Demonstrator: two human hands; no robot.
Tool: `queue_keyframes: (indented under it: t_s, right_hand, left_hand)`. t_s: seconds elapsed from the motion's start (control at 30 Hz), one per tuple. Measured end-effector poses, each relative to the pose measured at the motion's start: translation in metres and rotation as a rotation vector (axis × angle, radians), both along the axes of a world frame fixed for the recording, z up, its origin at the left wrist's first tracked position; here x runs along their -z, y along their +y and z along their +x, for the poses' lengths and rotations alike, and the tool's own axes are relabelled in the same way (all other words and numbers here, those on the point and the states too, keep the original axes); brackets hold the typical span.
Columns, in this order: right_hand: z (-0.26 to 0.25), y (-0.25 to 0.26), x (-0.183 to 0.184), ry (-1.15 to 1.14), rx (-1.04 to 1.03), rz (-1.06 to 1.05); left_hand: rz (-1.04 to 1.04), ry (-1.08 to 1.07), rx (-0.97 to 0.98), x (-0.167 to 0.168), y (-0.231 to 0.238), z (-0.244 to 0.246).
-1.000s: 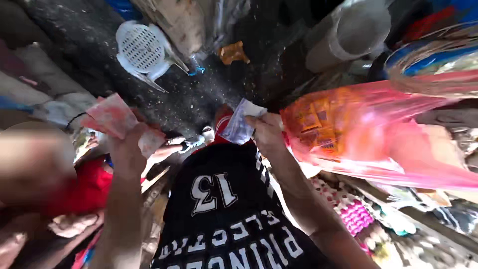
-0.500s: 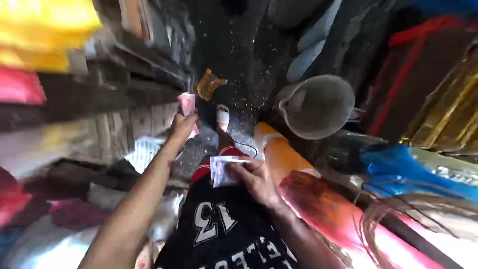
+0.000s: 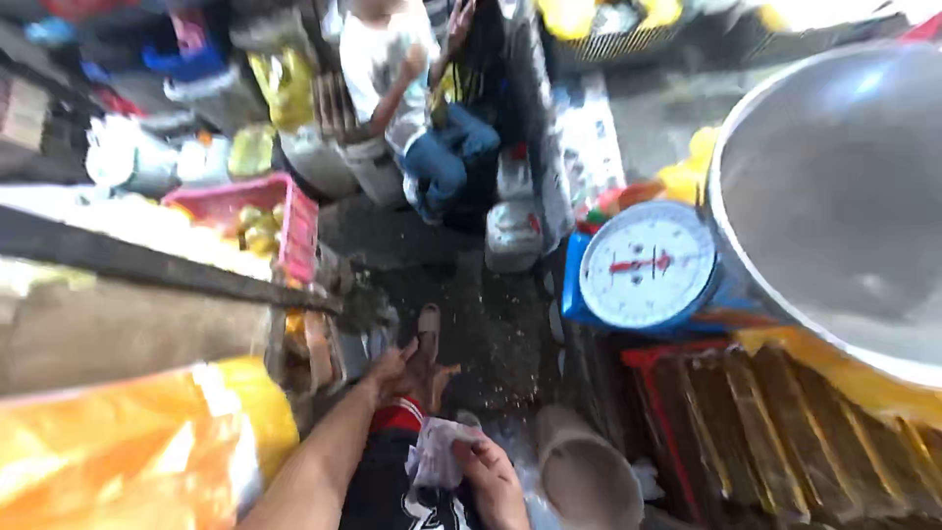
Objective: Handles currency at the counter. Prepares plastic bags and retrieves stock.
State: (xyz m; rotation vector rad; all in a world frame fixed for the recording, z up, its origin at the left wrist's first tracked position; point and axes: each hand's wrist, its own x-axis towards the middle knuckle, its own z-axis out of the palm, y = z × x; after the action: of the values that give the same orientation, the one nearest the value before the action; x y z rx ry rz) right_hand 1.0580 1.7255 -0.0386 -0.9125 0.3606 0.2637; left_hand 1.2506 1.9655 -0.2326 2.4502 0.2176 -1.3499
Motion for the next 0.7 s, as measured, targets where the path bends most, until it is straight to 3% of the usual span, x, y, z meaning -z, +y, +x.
queue_keyframes:
  t_s: [0.13, 0.23, 0.37, 0.53, 0.7]
  right_hand:
    - [0.101, 0.011, 0.026, 0.004, 0.170, -0.075]
    - [0.189, 0.010, 0.033, -0.043, 0.318, -0.187]
    - [0.279, -0.006, 0.016, -0.063, 0.382, -0.347]
    - [0.399, -0.048, 0.003, -0.106, 0.329, -0.493]
    - [0.575, -0.103, -0.006, -0.179, 0.177, -0.641]
  left_hand:
    - [0.130, -0.006, 0.043, 0.003, 0.016, 0.139]
    - [0.052, -0.158, -0.009, -0.011, 0.027, 0.253]
    - [-0.097, -0.282, -0.180, -0.047, 0.032, 0.376]
    - [-0.451, -0.378, -0.442, -0.078, 0.009, 0.478]
    - [-0.842, -0.419, -0.621, -0.091, -0.017, 0.540]
